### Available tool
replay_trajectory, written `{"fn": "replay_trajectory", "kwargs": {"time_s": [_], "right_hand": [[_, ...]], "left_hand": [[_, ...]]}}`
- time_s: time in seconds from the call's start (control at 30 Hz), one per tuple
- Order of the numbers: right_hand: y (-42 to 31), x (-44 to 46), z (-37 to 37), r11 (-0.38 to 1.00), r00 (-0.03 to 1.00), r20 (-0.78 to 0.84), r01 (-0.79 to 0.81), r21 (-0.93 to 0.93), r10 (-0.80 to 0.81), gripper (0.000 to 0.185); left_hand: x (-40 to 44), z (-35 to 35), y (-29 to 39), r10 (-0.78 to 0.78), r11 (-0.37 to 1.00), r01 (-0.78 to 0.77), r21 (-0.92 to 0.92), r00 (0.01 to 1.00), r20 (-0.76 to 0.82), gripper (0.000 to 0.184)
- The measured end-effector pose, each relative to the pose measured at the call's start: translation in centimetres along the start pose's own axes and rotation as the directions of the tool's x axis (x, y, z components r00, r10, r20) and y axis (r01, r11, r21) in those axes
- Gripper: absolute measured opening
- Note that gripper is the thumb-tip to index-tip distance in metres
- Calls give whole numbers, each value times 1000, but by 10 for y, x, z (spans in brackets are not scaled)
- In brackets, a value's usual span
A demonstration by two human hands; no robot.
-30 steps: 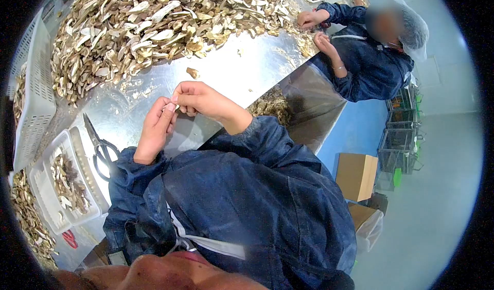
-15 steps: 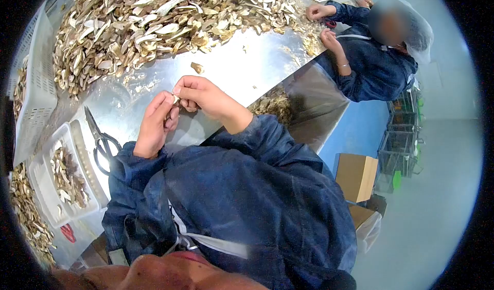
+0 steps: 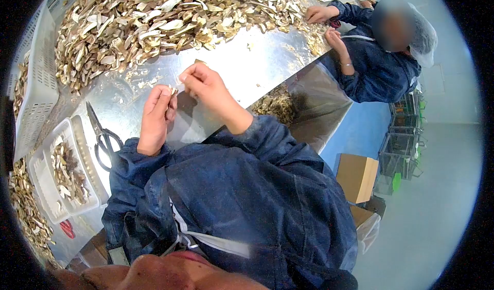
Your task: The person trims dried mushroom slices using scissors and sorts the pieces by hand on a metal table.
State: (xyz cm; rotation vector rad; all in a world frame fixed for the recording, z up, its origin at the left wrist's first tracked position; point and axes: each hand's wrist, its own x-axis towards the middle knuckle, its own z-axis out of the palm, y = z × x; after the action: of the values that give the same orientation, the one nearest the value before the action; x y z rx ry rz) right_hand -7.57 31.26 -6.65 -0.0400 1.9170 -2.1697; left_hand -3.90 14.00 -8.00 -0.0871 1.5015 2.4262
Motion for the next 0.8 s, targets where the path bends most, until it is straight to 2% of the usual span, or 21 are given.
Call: {"fn": "replay_trajectory", "kwargs": {"time_s": [0.03,0.07,0.13,0.17,0.27,0.3,0.4,0.43,0.53,0.57,0.67,0.7,0.8], "right_hand": [[2,3,-9,994,998,-45,49,-93,-53,19],[1,7,-21,959,992,-51,97,-265,-114,21],[-12,8,-39,796,972,-33,172,-581,-234,28],[-22,4,-44,557,961,-72,92,-825,-266,33],[-26,-3,-46,209,914,-116,-36,-977,-389,31],[-20,-2,-43,252,890,-133,-21,-968,-437,26],[-7,6,-31,275,845,67,246,-930,-531,24],[0,11,-28,254,797,136,342,-905,-589,22],[9,18,-36,199,810,186,346,-917,-556,20],[10,19,-43,231,818,159,333,-914,-552,16],[12,25,-84,108,834,89,175,-979,-544,15],[6,27,-92,59,817,29,77,-995,-576,14],[-7,38,-98,189,762,-24,131,-973,-647,16]], "left_hand": [[0,0,1,-2,1000,2,10,1000,-4,16],[0,0,3,-4,1000,4,19,1000,-7,17],[0,1,5,-25,1000,25,11,1000,-11,20],[0,2,5,-45,999,45,-3,999,-10,21],[3,0,1,-83,992,83,-96,997,-4,25],[4,-1,1,-91,987,90,-135,996,-4,27],[7,-6,3,-98,979,108,-175,993,67,31],[6,-4,4,-114,970,123,-209,992,56,32],[3,-2,8,-130,952,133,-277,991,31,34],[3,-3,6,-120,953,123,-276,992,29,34],[3,-4,3,-114,964,117,-237,993,26,34],[3,-4,2,-116,969,119,-215,993,28,34],[5,-12,-5,-128,941,158,-298,985,118,36]]}}
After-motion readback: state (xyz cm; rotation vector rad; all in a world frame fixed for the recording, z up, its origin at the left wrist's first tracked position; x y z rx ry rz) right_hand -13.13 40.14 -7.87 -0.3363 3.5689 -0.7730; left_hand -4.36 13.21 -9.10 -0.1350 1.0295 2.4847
